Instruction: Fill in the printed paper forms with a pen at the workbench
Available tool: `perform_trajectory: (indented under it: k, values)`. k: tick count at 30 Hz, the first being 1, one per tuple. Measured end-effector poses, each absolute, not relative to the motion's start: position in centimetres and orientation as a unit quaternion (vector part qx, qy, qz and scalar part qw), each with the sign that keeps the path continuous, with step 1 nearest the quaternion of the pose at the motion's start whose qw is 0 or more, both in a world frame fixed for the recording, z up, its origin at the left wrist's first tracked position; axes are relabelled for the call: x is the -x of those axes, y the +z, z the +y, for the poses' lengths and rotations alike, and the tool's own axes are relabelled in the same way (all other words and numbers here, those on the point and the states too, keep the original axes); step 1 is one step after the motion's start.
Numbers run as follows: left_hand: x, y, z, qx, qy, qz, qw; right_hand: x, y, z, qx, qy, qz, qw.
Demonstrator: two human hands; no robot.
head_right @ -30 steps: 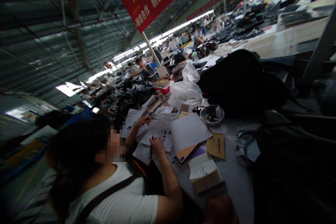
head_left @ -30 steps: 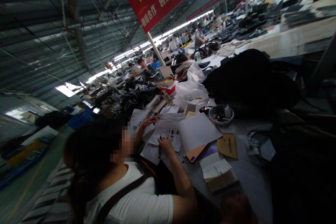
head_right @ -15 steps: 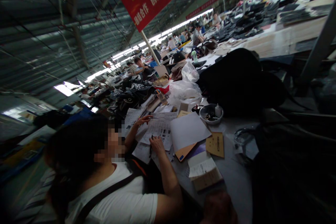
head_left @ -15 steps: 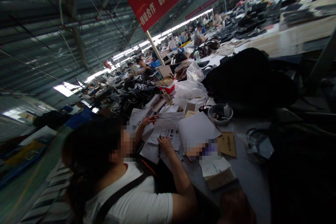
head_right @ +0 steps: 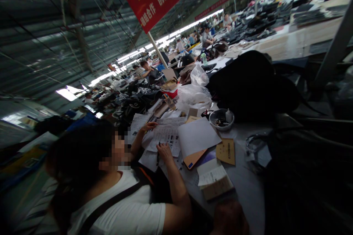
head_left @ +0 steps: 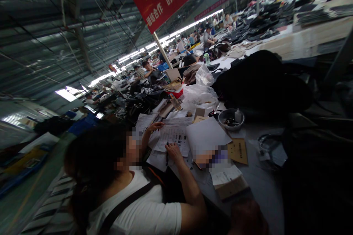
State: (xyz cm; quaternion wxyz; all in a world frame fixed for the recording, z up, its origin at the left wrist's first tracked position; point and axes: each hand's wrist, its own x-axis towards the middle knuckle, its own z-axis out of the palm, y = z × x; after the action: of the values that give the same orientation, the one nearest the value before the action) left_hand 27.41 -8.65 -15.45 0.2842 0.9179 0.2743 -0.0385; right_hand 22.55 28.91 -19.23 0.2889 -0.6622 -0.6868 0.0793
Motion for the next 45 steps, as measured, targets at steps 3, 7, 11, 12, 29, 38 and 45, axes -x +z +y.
perform_trajectory:
  k: [3, 7, 11, 12, 29, 38, 45]
  values:
    - [-27.4, -15.1, -8.8, -0.917, -0.029, 0.287, 0.274, -22.6, -19.1, 28.8, 0.662, 0.091, -0.687, 0.286]
    - [-27.4, -14.9, -9.0, -0.916, -0.030, 0.301, 0.264, -22.5, -18.7, 27.8, 0.666, 0.065, -0.675, 0.310]
    - [-27.5, -15.0, -9.0, -0.915, -0.039, 0.297, 0.270, -22.5, -18.4, 27.1, 0.676, 0.022, -0.666, 0.315]
    - [-27.5, -15.0, -8.9, -0.915, -0.041, 0.293, 0.273, -22.5, -18.5, 27.0, 0.679, 0.014, -0.664, 0.314]
    - [-28.0, -8.3, -6.9, -0.914, -0.017, 0.296, 0.278, -22.5, -18.1, 26.9, 0.683, 0.026, -0.659, 0.314]
    - [-27.3, -0.3, 15.6, -0.907, 0.010, 0.355, 0.227, -22.3, -18.9, 27.2, 0.677, 0.008, -0.661, 0.323]
    - [-27.4, 10.4, 25.6, -0.900, 0.030, 0.382, 0.207, -21.8, -20.1, 28.3, 0.684, -0.043, -0.656, 0.317]
